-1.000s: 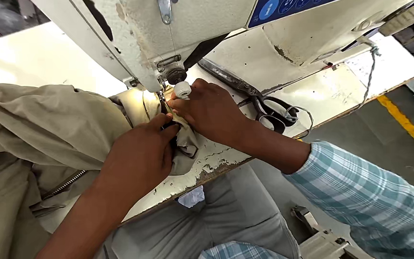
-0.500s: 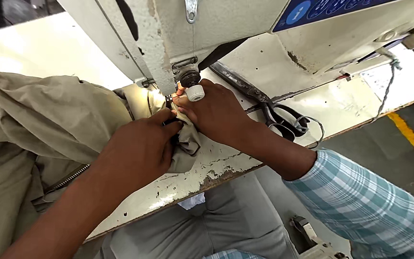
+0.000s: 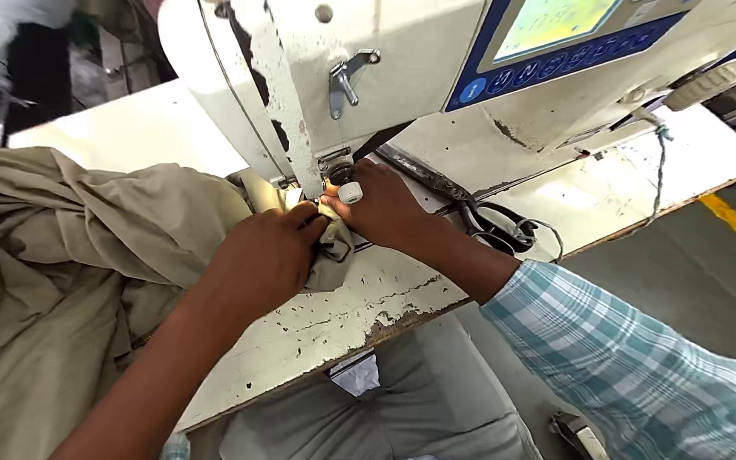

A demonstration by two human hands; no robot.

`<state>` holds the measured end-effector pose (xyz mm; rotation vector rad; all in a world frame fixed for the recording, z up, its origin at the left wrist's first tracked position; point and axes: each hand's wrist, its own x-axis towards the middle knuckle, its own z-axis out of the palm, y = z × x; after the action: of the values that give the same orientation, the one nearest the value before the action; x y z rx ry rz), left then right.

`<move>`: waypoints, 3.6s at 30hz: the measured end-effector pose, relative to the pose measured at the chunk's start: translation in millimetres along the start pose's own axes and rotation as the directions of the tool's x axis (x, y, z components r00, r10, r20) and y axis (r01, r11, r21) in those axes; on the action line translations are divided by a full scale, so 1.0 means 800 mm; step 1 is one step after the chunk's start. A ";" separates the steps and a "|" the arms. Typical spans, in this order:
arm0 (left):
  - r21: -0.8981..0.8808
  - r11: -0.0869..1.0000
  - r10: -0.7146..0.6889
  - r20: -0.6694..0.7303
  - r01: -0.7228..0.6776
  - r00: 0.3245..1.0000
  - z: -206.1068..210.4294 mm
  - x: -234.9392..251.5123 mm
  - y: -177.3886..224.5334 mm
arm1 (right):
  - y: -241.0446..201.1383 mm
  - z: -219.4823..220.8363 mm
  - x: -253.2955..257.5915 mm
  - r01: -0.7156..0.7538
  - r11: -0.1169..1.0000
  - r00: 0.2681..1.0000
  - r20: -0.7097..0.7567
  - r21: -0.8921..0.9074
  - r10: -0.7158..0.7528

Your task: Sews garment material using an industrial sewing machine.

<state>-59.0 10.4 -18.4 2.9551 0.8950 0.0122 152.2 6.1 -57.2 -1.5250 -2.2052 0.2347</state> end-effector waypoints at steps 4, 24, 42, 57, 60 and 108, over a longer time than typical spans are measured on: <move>0.096 0.992 0.110 -0.304 -0.085 0.946 0.002 -0.034 0.022 | 0.013 0.014 -0.013 0.113 0.982 0.970 -0.233 0.150 -0.076; -0.091 0.978 -0.190 -0.027 0.187 0.981 -0.086 -0.116 -0.058 | -0.016 -0.020 -0.115 0.043 0.481 0.995 0.004 0.876 -0.095; 0.028 0.961 -0.276 0.023 0.275 0.961 -0.119 -0.098 0.004 | -0.050 -0.005 -0.135 -0.062 0.918 0.973 0.229 0.393 -0.032; 0.329 0.891 -0.416 0.319 0.312 0.851 -0.063 0.013 0.051 | -0.064 -0.015 -0.125 -0.083 0.952 0.933 0.358 0.296 -0.031; 0.301 0.933 -0.228 0.069 0.197 0.971 -0.050 0.013 0.063 | -0.054 -0.013 -0.130 -0.068 0.920 0.957 0.287 0.385 -0.049; -0.399 0.887 -0.213 0.092 0.232 0.973 -0.009 0.018 0.031 | -0.014 -0.059 -0.116 0.316 0.935 0.935 0.116 0.160 -0.335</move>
<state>-33.7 -1.6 -9.7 2.4469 1.0700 0.1075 190.7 -88.9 -35.1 -1.0756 -2.4545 0.3905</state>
